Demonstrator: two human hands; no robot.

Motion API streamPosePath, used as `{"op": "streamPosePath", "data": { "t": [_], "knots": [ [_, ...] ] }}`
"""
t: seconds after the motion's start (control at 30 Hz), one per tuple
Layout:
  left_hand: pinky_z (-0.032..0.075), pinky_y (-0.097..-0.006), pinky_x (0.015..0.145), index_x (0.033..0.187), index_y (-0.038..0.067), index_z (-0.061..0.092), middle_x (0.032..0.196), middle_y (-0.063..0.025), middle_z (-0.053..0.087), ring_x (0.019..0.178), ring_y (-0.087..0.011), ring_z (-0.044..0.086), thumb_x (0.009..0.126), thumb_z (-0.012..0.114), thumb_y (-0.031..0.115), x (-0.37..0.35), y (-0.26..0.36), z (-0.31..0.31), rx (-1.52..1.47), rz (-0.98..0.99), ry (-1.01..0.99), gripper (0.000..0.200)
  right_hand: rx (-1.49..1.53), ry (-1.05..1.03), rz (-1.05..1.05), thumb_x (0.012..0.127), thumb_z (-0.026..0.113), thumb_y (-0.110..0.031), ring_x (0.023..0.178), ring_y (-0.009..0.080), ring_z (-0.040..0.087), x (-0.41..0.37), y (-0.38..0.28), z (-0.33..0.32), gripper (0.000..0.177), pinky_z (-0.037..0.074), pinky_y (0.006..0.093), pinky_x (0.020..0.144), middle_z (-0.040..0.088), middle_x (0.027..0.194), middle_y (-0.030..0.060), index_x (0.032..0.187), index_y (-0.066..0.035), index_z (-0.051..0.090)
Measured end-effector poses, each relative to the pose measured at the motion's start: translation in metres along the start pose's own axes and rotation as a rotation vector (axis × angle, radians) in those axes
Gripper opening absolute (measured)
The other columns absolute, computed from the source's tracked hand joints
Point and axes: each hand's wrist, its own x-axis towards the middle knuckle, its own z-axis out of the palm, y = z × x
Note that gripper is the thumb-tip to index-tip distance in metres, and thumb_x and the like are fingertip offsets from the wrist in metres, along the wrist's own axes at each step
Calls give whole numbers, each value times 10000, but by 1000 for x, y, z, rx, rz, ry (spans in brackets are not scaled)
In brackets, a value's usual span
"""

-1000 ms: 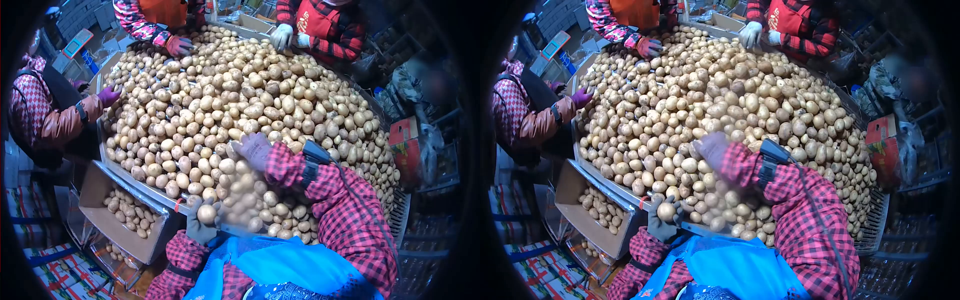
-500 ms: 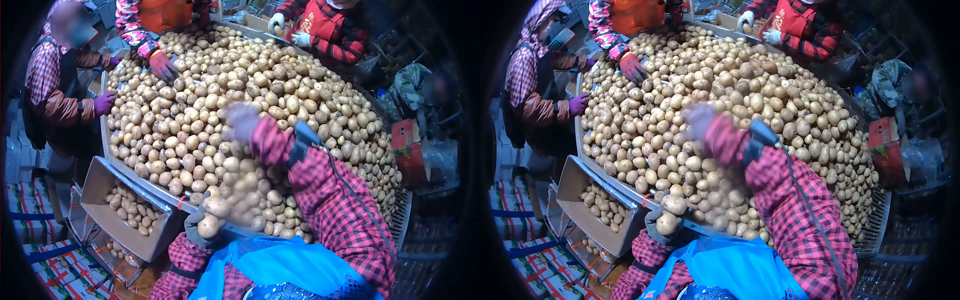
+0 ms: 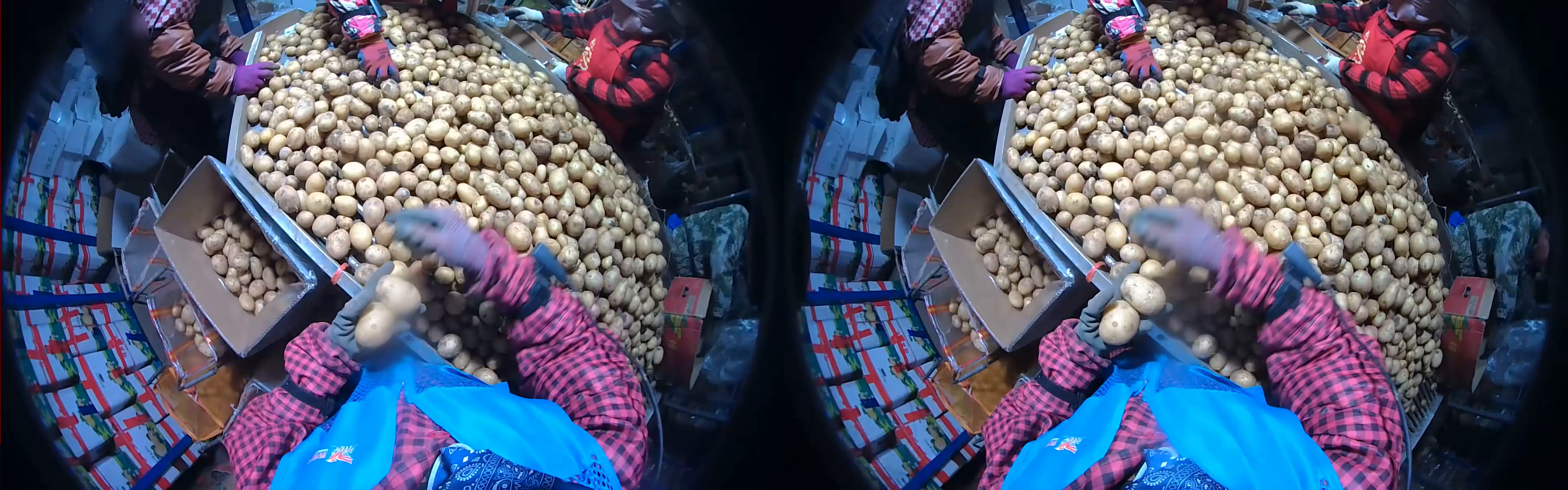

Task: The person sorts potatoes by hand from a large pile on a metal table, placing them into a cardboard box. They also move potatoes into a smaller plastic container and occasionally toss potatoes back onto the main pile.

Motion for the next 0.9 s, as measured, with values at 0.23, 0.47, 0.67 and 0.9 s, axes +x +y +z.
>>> {"op": "streamPosePath", "data": {
  "t": [0.23,0.47,0.67,0.9],
  "knots": [
    [397,-441,1065,1445,180,319,1474,-95,341,1325,-235,400,974,482,386,-7,6,-15,-277,56,-94,540,393,-156,35,944,493,-245,999,184,596,-8,18,70,412,491,333,889,609,1152,112,1294,-28,505],
    [486,-440,937,1379,148,389,1328,-90,481,1150,-220,538,878,657,137,5,-13,-53,65,207,-50,569,-47,-213,-456,959,483,-279,894,200,624,-18,-13,96,483,493,322,746,648,1036,75,1322,37,448],
    [580,-400,806,1382,38,385,1297,-157,516,1086,-284,601,744,740,-52,-54,21,-32,-11,196,29,736,441,-42,-206,1010,384,-318,1178,232,541,-23,-16,104,475,402,368,1037,556,1271,150,1361,-2,436],
    [527,-539,882,1202,80,470,1183,-190,572,1068,-347,593,905,583,205,-134,53,-44,77,691,272,342,495,62,-36,1007,401,-336,1099,255,588,-37,11,78,463,449,381,992,588,1198,161,1310,6,469]
  ]
}}
